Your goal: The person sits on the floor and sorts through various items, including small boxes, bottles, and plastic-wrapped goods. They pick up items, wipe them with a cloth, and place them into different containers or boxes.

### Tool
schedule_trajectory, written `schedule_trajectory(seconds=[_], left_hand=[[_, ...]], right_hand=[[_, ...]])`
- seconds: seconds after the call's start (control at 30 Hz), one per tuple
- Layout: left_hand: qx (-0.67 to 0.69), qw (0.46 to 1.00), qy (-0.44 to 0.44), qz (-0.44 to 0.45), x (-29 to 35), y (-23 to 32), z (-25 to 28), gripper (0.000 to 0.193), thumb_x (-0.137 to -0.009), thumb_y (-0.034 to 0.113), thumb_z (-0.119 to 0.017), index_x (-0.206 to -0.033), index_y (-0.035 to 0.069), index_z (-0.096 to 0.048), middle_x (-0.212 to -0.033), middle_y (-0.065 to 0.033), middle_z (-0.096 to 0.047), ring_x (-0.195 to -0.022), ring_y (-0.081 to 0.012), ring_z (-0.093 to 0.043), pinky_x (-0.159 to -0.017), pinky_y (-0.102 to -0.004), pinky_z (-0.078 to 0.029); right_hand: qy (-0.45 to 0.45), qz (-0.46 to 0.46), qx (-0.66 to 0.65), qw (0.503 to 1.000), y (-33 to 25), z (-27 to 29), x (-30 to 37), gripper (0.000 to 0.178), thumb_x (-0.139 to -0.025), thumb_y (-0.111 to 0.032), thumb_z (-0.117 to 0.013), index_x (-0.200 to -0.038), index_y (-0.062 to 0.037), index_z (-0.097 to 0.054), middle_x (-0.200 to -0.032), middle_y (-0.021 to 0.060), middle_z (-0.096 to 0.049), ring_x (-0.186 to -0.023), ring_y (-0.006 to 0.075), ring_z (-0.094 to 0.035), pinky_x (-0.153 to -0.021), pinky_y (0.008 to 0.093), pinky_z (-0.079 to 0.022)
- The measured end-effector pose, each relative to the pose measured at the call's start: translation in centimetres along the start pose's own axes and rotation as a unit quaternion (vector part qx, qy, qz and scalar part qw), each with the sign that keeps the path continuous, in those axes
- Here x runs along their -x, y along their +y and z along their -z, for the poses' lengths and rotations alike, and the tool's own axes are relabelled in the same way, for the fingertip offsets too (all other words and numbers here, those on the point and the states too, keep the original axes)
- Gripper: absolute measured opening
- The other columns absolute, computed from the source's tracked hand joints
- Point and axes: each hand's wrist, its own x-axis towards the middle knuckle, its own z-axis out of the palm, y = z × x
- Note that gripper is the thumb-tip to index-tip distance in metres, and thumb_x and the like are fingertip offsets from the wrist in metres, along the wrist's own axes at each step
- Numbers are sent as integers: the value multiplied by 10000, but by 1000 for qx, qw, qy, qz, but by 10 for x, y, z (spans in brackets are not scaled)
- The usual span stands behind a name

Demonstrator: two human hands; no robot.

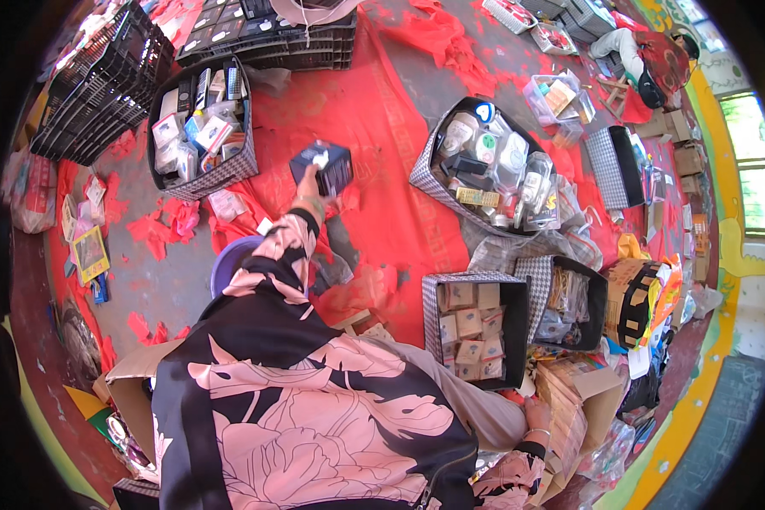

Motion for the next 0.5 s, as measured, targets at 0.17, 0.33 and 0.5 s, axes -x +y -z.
schedule_trajectory(seconds=[0.17,0.33,0.5], left_hand=[[99,977,-42,-183,-7,84,-85,611,-805,426,-597,-1257,91,-359,-1226,-206,-376,-1090,-368,-451,-849,-575,-410],[139,983,-105,-53,-26,50,-121,645,-893,484,-457,-1282,-16,-335,-1210,-220,-453,-1073,-372,-489,-736,-566,-494],[65,977,-203,-10,-23,-84,-59,437,-916,368,-483,-586,83,-501,-520,-64,-503,-461,-202,-498,-427,-350,-396]], right_hand=[[57,-99,-199,973,-6,7,6,373,-822,-362,-531,-759,-25,-679,-777,215,-643,-740,362,-626,-716,450,-481],[63,-187,-312,929,-45,61,29,356,-821,-310,-497,-791,8,-655,-736,226,-628,-711,381,-613,-671,441,-466],[109,-140,-343,923,-37,51,23,355,-826,-286,-476,-762,16,-651,-723,231,-619,-697,384,-606,-658,435,-456]])
